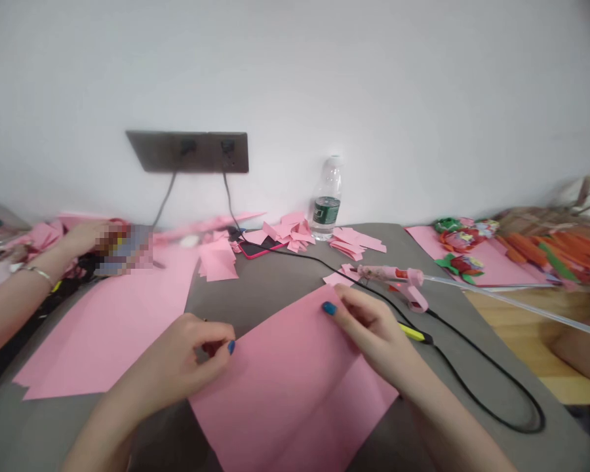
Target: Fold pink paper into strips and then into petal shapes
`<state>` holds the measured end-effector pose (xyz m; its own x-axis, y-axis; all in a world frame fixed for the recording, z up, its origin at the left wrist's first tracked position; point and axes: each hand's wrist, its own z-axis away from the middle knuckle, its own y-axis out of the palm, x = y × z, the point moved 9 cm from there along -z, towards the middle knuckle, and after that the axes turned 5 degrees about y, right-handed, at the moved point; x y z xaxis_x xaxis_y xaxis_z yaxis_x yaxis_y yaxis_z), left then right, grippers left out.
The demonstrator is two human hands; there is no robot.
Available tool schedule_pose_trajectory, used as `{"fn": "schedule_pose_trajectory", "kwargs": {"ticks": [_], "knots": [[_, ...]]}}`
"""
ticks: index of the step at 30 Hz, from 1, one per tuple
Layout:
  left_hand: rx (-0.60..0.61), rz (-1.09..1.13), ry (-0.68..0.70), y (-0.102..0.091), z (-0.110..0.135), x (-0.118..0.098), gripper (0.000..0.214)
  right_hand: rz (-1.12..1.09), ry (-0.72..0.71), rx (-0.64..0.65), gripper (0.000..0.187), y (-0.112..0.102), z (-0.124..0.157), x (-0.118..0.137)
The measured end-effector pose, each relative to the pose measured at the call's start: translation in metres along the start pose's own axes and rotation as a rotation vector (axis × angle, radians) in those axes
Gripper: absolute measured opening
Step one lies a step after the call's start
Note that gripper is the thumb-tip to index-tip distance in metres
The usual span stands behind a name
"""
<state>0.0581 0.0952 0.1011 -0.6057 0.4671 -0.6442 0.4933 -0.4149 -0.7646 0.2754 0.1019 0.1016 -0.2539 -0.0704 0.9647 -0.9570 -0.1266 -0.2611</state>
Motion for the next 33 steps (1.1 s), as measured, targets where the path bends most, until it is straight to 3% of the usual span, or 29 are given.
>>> {"fn": "schedule_pose_trajectory", "kwargs": {"ticks": [4, 7, 10, 12, 16, 19, 25, 33], "knots": [[-0.117, 0.015, -0.036, -0.014, 0.020, 0.024, 0.022, -0.146, 0.015, -0.331, 0.025, -0.062, 0.008, -0.018], [-0.275, 0.114, -0.127, -0.025, 0.036, 0.049, 0.028, -0.217, 0.061, -0.427, 0.020, -0.088, 0.015, -0.031], [-0.434, 0.204, -0.138, -0.032, 0.039, 0.055, 0.029, -0.195, 0.049, -0.353, 0.023, -0.080, 0.013, -0.027], [-0.451, 0.250, -0.087, -0.029, 0.031, 0.045, 0.031, -0.140, 0.020, -0.293, 0.028, -0.065, 0.011, -0.019], [-0.230, 0.263, 0.049, -0.008, 0.006, 0.009, 0.032, -0.018, 0.019, -0.202, 0.031, -0.038, 0.009, -0.008], [-0.112, 0.141, 0.101, 0.002, -0.001, -0.005, 0.038, 0.026, 0.014, -0.165, 0.034, -0.032, 0.010, -0.004], [-0.127, 0.065, 0.125, 0.006, 0.004, -0.001, 0.028, 0.090, -0.019, -0.186, 0.033, -0.039, 0.014, -0.001], [-0.080, 0.121, 0.129, 0.006, 0.009, 0.005, 0.035, 0.096, -0.038, -0.199, 0.034, -0.035, 0.013, 0.003]]}}
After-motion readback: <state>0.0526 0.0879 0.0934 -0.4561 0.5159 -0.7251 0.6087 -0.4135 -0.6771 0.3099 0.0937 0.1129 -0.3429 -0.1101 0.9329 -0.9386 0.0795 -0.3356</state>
